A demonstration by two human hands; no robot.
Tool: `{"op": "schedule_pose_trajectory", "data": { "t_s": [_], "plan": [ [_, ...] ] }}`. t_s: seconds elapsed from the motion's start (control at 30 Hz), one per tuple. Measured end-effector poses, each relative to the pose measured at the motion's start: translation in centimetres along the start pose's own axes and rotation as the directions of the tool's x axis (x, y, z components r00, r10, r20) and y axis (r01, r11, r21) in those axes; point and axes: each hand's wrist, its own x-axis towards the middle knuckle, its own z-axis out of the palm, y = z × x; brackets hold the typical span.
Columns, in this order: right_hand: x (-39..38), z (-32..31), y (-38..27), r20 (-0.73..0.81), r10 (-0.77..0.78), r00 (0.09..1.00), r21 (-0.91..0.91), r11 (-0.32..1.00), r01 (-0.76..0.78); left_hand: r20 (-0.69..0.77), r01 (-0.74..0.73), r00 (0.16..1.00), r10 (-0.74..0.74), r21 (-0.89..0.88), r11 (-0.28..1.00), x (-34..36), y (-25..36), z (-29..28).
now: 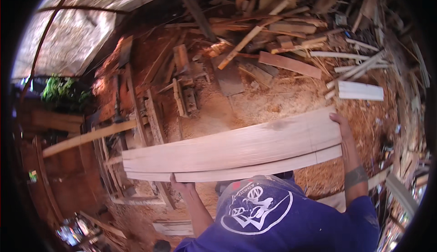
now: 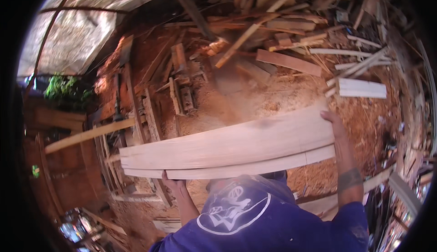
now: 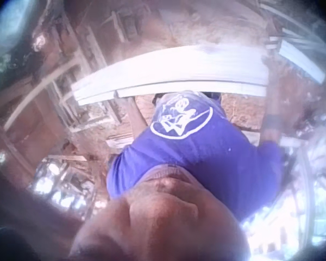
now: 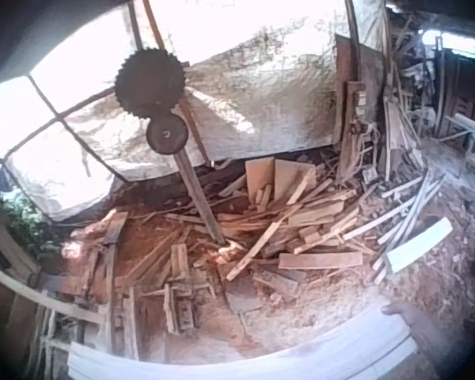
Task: The person picks up a wooden plank and feeds it through woodworking machinery several times in a workshop area.
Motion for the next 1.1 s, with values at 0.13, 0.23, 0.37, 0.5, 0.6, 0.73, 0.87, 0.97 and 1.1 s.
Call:
{"op": "schedule_pose_trajectory", "data": {
  "t_s": [0.13,0.23,0.37,0.5,0.6,0.73,0.87,0.97,1.1],
  "plan": [
    [5.5,-7.0,2.7,0.149,-0.164,0.975,0.072,0.985,0.155,0.234,-0.201,0.950,0.205,-0.041,0.979,-4.1,2.6,5.3],
    [11.2,-9.5,5.4,0.302,-0.146,0.942,0.131,0.985,0.111,0.297,-0.465,0.844,0.446,-0.006,0.885,-12.1,5.3,13.3],
    [15.5,-1.1,8.7,0.409,0.209,0.888,0.087,0.960,-0.265,0.175,-0.687,0.711,0.681,-0.038,0.726,-24.6,6.4,19.3],
    [19.0,-0.2,16.0,0.532,0.231,0.815,0.169,0.914,-0.370,0.447,-0.862,0.415,0.792,-0.084,0.499,-32.2,5.5,24.2],
    [19.9,2.4,15.8,0.479,0.383,0.790,-0.549,0.833,-0.071,0.532,-0.917,0.317,0.785,-0.039,0.397,-39.1,8.1,28.0],
    [11.7,18.1,-6.1,0.801,-0.278,0.530,0.044,0.910,0.412,0.734,-0.989,0.131,0.666,0.051,0.139,-45.4,9.0,32.5],
    [-7.7,26.3,-27.0,0.795,-0.605,0.053,0.565,0.768,0.303,0.845,-0.967,0.209,0.492,0.254,-0.024,-48.4,8.4,31.3],
    [-8.5,22.1,-36.8,0.678,-0.278,-0.681,0.542,0.814,0.208,0.939,-0.934,0.341,0.039,0.343,-0.103,-48.2,2.3,36.4],
    [-4.9,13.6,-27.0,0.109,-0.968,0.228,0.208,0.246,0.947,0.856,-0.886,0.455,-0.245,0.406,-0.225,-41.4,-4.8,35.5]
  ]
}}
